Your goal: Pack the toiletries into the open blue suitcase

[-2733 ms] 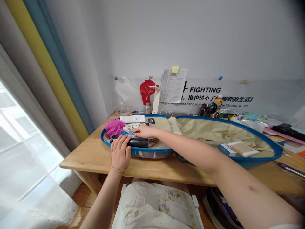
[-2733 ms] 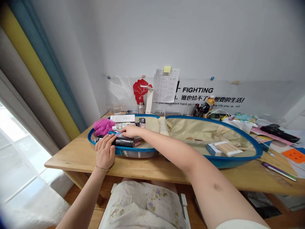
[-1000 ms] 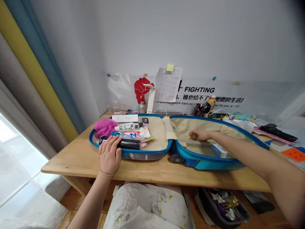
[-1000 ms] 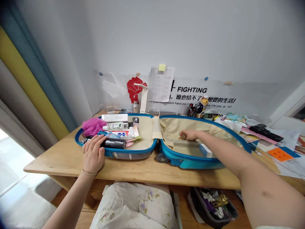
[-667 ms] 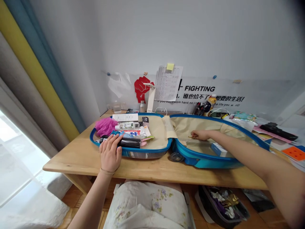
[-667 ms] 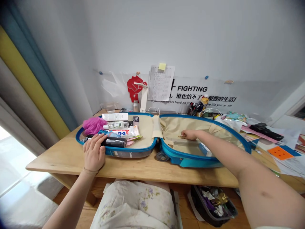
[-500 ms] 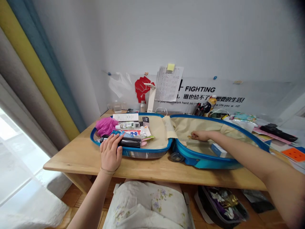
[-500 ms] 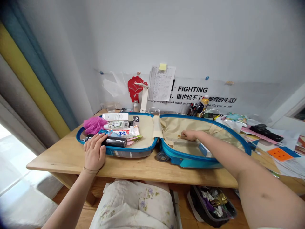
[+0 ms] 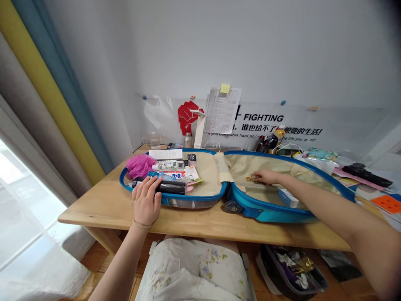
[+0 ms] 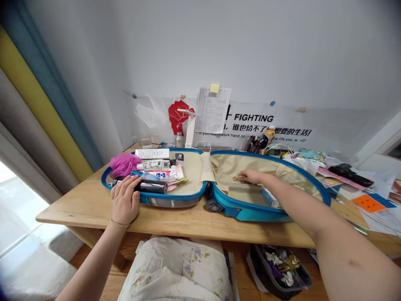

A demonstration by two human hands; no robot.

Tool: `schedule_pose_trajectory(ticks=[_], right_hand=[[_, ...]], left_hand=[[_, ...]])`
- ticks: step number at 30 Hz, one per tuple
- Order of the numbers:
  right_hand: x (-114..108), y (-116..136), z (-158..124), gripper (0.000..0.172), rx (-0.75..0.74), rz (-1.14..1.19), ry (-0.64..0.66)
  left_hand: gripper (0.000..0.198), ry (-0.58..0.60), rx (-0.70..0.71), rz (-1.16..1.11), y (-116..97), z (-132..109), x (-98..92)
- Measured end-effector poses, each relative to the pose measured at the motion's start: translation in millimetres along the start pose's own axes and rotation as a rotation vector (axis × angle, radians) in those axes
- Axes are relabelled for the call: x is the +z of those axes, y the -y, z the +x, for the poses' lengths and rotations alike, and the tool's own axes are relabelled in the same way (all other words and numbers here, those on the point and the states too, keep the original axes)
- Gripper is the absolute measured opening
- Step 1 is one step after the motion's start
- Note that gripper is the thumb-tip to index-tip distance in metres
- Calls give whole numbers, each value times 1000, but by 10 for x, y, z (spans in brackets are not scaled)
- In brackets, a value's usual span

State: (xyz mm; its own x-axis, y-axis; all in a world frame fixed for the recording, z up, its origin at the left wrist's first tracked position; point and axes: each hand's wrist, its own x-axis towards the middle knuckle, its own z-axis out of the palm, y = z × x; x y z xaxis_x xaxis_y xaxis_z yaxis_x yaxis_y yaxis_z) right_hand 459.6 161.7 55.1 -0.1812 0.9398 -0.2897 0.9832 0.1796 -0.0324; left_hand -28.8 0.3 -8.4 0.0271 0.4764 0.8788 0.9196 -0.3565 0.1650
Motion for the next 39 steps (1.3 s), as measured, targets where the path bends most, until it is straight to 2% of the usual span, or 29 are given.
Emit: schedule_pose_trajectory(ticks=[8, 13, 16, 18, 20, 24, 27, 33, 37, 39], right_hand=[[-116, 153, -161, 35, 102, 230, -7], [-513, 326, -263, 36, 35, 359, -173], [-841, 614, -284, 38, -34, 390, -259], [-1012, 940, -275, 37, -148, 286, -277], [-1103, 1339, -243, 37, -392, -84, -271], [-1038, 2070, -121, 24, -578, -292, -202], [-891, 2360, -18, 20, -632, -387, -141], [-766, 2495, 154, 25, -617, -424, -127], [-822, 2510, 245, 37, -515, -314, -185], [-853, 2495, 262, 36, -434, -231, -196]], left_hand=[[43, -1, -13, -18, -9, 13, -7], [43, 20, -28, -12, -1, -1, 5], [43, 19, -23, -11, 6, -7, 13], [43, 12, -17, -12, 7, -7, 13], [43, 7, -14, -12, 6, -4, 8], [43, 20, -18, -17, -2, 0, -8], [43, 23, -18, -14, -9, 0, -11], [43, 16, -23, -16, -7, -4, 3], [43, 15, -21, -15, -1, -7, 3], [43, 17, -19, -11, -3, -7, 1]])
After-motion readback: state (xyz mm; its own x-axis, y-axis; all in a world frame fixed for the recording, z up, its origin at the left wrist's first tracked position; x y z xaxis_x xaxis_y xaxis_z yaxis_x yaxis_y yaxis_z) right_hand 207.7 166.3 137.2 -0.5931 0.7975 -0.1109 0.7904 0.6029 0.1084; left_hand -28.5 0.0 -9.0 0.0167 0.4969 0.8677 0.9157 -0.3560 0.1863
